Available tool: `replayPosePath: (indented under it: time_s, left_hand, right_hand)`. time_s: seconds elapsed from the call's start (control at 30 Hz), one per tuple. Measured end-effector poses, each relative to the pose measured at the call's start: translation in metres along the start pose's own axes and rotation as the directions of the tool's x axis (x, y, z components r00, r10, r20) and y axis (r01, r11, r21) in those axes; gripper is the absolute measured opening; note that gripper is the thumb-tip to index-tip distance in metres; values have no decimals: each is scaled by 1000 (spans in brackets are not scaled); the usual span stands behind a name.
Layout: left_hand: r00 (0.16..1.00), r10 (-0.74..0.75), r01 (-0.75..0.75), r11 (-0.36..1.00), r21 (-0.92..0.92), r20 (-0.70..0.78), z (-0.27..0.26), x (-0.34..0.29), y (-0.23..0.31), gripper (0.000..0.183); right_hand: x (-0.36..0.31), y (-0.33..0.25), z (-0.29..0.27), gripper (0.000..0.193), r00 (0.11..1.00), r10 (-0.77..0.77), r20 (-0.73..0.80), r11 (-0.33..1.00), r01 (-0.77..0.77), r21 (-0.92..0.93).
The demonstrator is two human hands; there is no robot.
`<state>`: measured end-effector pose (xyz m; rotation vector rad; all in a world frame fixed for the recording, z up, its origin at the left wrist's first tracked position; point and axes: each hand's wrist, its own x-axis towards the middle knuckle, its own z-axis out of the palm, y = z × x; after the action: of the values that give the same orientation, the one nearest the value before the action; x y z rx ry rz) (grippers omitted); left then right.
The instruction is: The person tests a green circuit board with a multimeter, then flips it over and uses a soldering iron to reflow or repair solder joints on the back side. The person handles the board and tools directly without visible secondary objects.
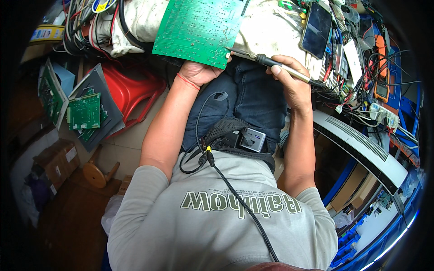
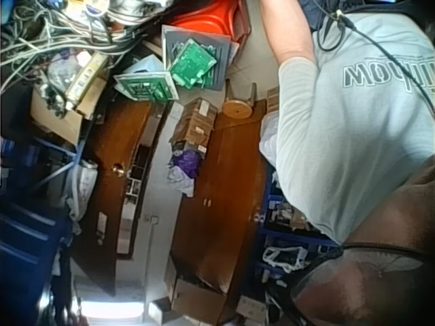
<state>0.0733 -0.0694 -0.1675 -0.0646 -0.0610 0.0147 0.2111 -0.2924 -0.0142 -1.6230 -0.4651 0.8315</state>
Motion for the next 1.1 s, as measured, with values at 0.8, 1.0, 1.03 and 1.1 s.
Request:
replayPosePath:
  time_s: [0.8, 1.0, 1.03, 1.1]
  left_hand:
    - [998, 18, -17, 1000, 8, -60, 1, 0, -2, 42]
    - [992, 16, 1, 992, 130, -128, 5, -3, -1, 48]
    - [992, 21, -6, 993, 120, -121, 5, -3, -2, 48]
    - [994, 31, -20, 995, 101, -107, 5, -4, -3, 46]
  right_hand:
    - [-1, 12, 10, 35, 1000, -25, -1, 997, 25, 77]
    - [-1, 13, 9, 34, 1000, -6, -7, 999, 6, 53]
    - [-1, 13, 10, 34, 1000, -3, -12, 999, 4, 53]
    - [-1, 13, 10, 34, 1000, 7, -17, 999, -6, 47]
